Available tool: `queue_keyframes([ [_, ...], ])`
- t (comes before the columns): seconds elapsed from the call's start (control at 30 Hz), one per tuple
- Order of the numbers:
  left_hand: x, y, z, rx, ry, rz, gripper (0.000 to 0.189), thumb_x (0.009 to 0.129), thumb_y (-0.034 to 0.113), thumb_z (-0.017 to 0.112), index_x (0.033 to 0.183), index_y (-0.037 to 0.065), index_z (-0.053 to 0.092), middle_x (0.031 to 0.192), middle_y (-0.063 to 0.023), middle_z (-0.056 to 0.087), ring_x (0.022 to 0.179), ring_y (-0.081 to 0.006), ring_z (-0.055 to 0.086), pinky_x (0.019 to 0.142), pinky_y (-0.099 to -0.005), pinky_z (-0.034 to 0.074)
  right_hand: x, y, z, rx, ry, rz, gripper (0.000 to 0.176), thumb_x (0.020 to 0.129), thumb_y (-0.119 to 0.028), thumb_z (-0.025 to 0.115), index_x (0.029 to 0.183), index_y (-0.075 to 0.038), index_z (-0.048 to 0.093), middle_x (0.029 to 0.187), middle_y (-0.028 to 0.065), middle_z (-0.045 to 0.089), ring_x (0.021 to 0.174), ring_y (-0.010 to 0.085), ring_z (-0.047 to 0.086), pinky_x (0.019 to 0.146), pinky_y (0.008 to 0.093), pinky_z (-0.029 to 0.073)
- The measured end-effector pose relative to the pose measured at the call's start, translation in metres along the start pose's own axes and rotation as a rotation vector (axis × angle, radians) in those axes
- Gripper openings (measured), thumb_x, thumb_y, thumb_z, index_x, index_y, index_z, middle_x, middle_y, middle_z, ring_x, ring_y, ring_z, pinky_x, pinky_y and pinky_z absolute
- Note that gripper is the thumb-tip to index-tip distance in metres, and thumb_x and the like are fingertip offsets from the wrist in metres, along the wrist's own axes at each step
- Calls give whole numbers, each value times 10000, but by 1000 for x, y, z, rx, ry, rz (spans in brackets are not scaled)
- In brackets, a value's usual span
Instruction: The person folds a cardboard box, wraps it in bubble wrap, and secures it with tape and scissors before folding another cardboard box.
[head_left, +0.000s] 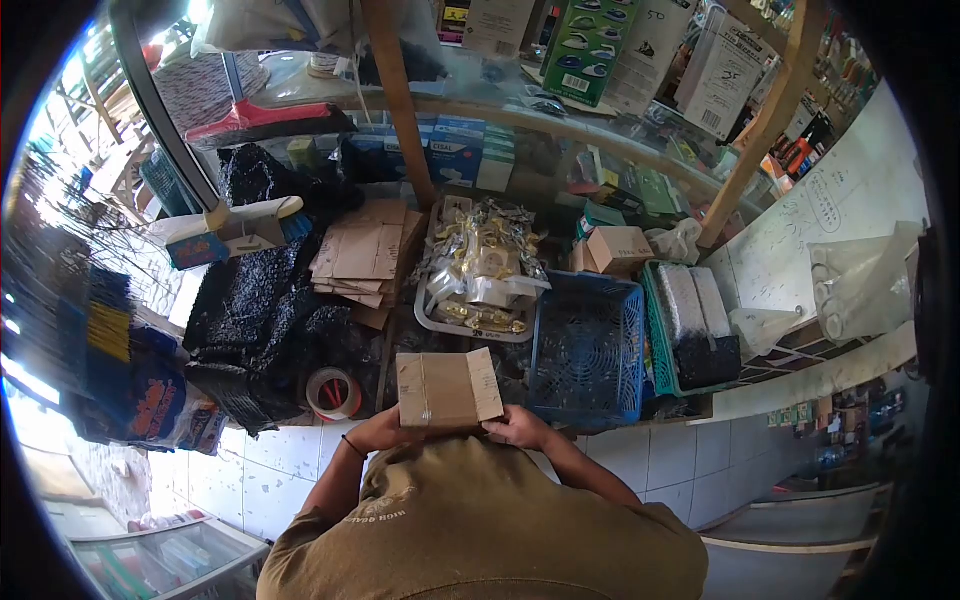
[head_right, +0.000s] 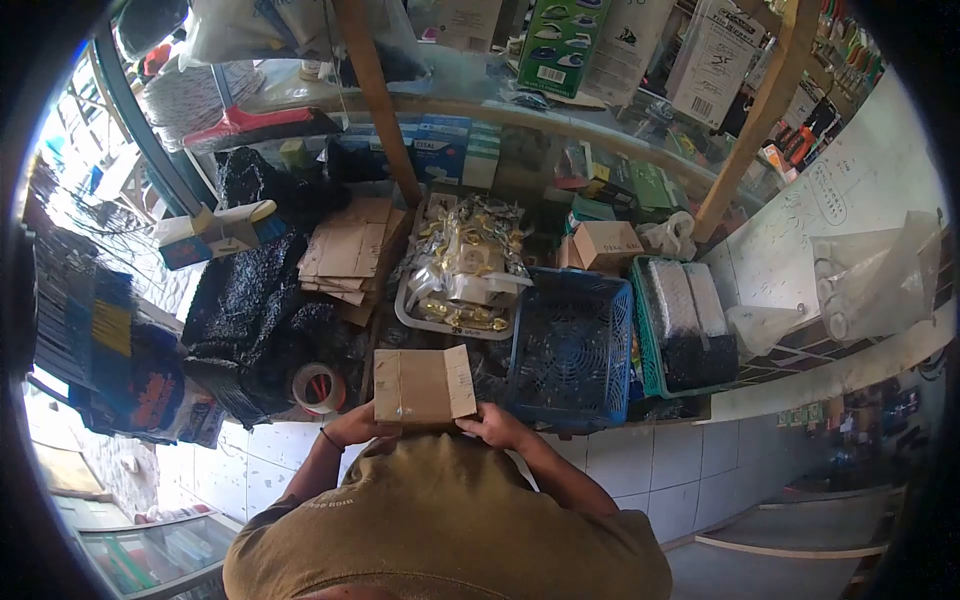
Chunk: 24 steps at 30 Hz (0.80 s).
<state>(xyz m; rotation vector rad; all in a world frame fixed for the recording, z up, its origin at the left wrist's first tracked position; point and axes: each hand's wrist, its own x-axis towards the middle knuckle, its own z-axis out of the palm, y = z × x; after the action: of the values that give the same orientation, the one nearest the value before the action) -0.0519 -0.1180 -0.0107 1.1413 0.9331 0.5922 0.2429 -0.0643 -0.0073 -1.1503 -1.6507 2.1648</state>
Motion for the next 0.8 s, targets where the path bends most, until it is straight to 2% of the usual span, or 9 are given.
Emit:
queue_keyframes([
  [0.13,10,-8,-2,-20,45,18,621,776,59,653,1320,-8,361,1213,-94,527,1099,-158,485,945,-305,401,10,13,-2,-51,94,-106,343,908,-177,542,1213,-22,531,1145,57,595,1059,150,522,936,302,388],
  [0.2,9,5,0,-243,66,-6,566,775,48,598,1300,-10,396,1195,-97,542,1081,-163,507,941,-303,406,14,17,-3,-3,83,-120,332,927,-172,497,1223,-22,522,1171,47,579,1072,141,505,949,294,373],
  [0.23,7,13,-1,-241,68,-5,566,775,48,598,1300,-10,396,1195,-97,542,1081,-163,507,941,-303,406,15,19,-3,-4,82,-122,332,927,-172,497,1223,-22,522,1171,47,579,1072,141,505,949,294,373],
  [0.3,4,34,-1,-157,112,-221,516,767,45,519,1271,-26,437,1186,-107,553,1065,-181,533,933,-302,413,16,16,-2,77,45,-171,344,929,-152,473,1248,-28,499,1216,47,550,1107,147,487,970,294,352],
  [0.4,9,27,0,-230,232,-199,489,748,46,471,1227,-51,480,1160,-110,573,1055,-195,548,913,-302,428,12,4,-4,60,-63,-100,358,913,-111,476,1262,-30,476,1244,67,531,1135,164,475,987,299,337],
  [0.5,14,26,0,-247,238,-218,482,734,24,467,1207,-68,490,1149,-108,582,1038,-196,559,896,-298,437,26,22,-2,-42,58,-166,369,896,-84,506,1258,-18,475,1257,76,531,1157,178,470,1002,307,326],
  [0.63,20,23,-2,-252,258,-225,477,722,27,473,1189,-64,505,1127,-100,592,1026,-194,563,892,-294,436,33,28,-2,-120,100,-136,359,891,-65,507,1246,-16,480,1246,84,537,1164,188,469,1005,315,328],
  [0.73,27,11,-8,-162,173,-176,484,709,12,485,1187,-55,508,1126,-93,590,1027,-176,556,902,-293,429,38,33,-1,-263,179,-227,361,896,-85,506,1249,-17,467,1237,85,540,1158,189,475,1002,321,335],
  [0.8,32,3,-7,-149,239,-50,493,684,54,550,1171,-9,504,952,-38,604,742,-108,574,566,-243,461,40,29,1,-331,204,-188,391,882,-111,548,1248,-15,451,1244,90,529,1165,194,473,1000,325,344],
])
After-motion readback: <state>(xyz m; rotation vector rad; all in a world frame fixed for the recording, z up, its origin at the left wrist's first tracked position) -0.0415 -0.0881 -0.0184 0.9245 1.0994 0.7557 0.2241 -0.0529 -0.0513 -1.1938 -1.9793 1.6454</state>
